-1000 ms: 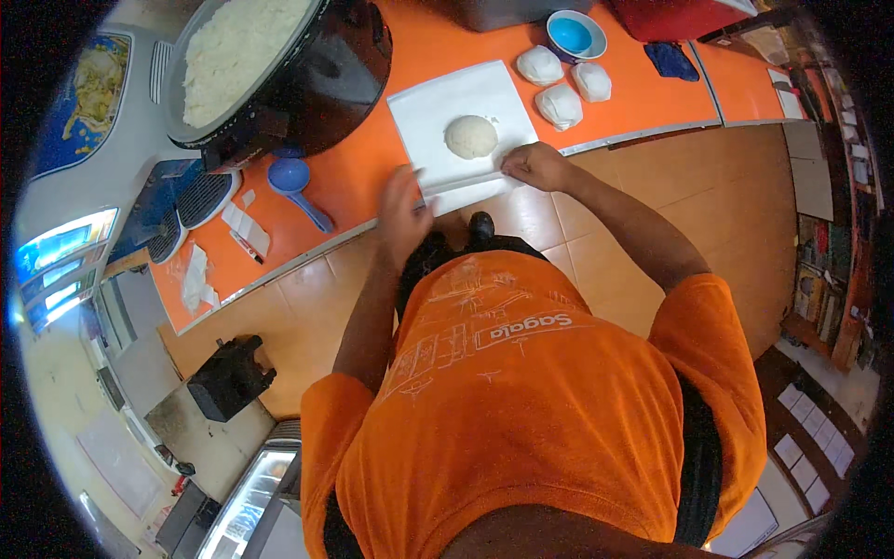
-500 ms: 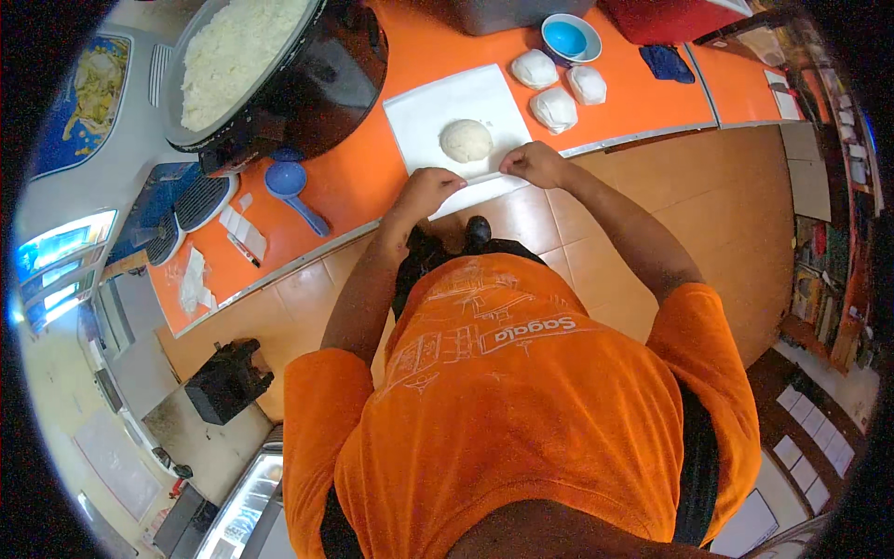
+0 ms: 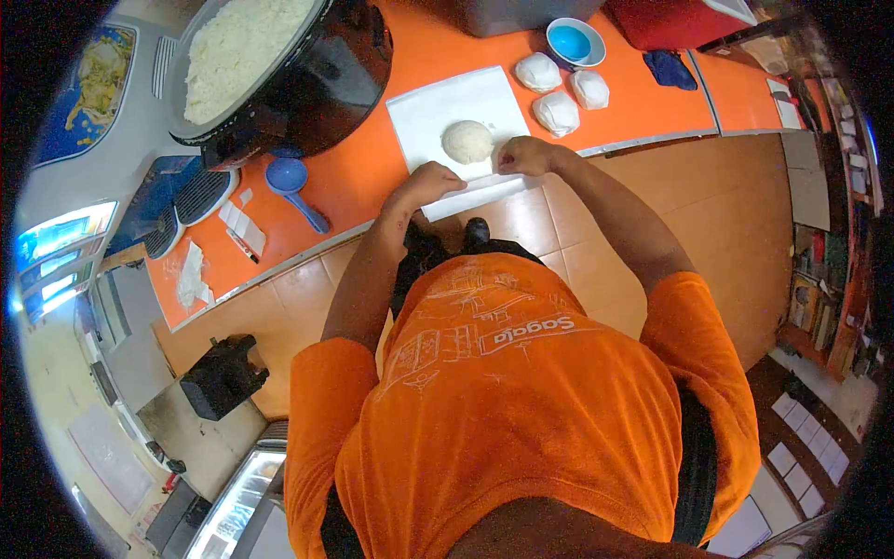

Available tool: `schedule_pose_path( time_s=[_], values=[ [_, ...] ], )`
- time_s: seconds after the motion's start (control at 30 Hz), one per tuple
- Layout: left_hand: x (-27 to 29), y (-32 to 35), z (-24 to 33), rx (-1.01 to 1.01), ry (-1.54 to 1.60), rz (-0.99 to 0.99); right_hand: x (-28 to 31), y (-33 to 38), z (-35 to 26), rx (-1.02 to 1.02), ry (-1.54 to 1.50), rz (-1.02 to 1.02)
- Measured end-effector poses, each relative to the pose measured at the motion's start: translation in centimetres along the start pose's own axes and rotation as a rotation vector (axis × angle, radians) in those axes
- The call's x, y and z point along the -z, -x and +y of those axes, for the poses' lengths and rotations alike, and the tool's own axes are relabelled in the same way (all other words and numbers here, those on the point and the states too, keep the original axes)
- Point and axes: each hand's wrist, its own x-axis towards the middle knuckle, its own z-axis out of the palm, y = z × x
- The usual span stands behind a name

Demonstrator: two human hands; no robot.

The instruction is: The person scoops cooked rice from a large rice cooker using a plastic scoop, places the rice into a small blue bowl to shape it, and then turns the shaped rice onto a piece of white paper, repeating this process to create multiple rounded portions of rice.

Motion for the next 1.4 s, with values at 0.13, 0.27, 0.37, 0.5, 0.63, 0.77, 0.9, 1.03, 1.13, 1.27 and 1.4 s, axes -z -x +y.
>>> schedule_pose_path(
  time_s=[0.13,0.27,0.37,0.5,0.63,0.77,0.9,1.03,1.13,1.27,1.4],
  values=[
    [-1.7,1.9,0.7,-0.194,-0.089,0.278,-1.6,1.3,-1.3,-0.026,-0.052,0.243],
    [-1.9,3.9,-0.1,-0.359,-0.374,0.389,-1.8,4.2,-2.8,-0.016,0.014,0.371],
    [-2.2,4.7,-0.1,-0.467,-0.398,0.426,-3.1,6.5,-2.8,0.229,0.355,0.561],
    [-2.8,5.4,-0.3,-0.521,-0.475,0.477,-3.6,6.1,-1.2,0.232,0.375,0.563],
    [-3.8,6.8,-0.6,-0.589,-0.553,0.507,-4.0,6.9,-1.6,0.303,0.277,0.564],
    [-4.2,7.5,-1.7,-0.477,-0.305,0.459,-3.8,8.1,-1.8,0.307,0.141,0.529],
    [-2.0,7.6,-0.6,0.033,0.403,0.431,-2.8,7.3,-0.7,-0.214,-0.486,0.516],
    [-1.6,4.4,-3.6,0.005,0.834,0.523,0.3,3.7,0.2,-0.436,-0.972,0.428],
    [-1.9,3.4,-3.8,0.085,0.933,0.582,-0.8,2.2,2.1,-0.407,-1.1,0.489],
    [-3.1,1.5,-6.7,0.009,0.925,0.689,-1.1,1.3,3.3,-0.469,-0.978,0.437],
    [-2.7,2.9,-1.2,-0.157,0.163,1.101,-2.7,1.3,6.1,-0.391,-0.833,0.504]
  ],
)
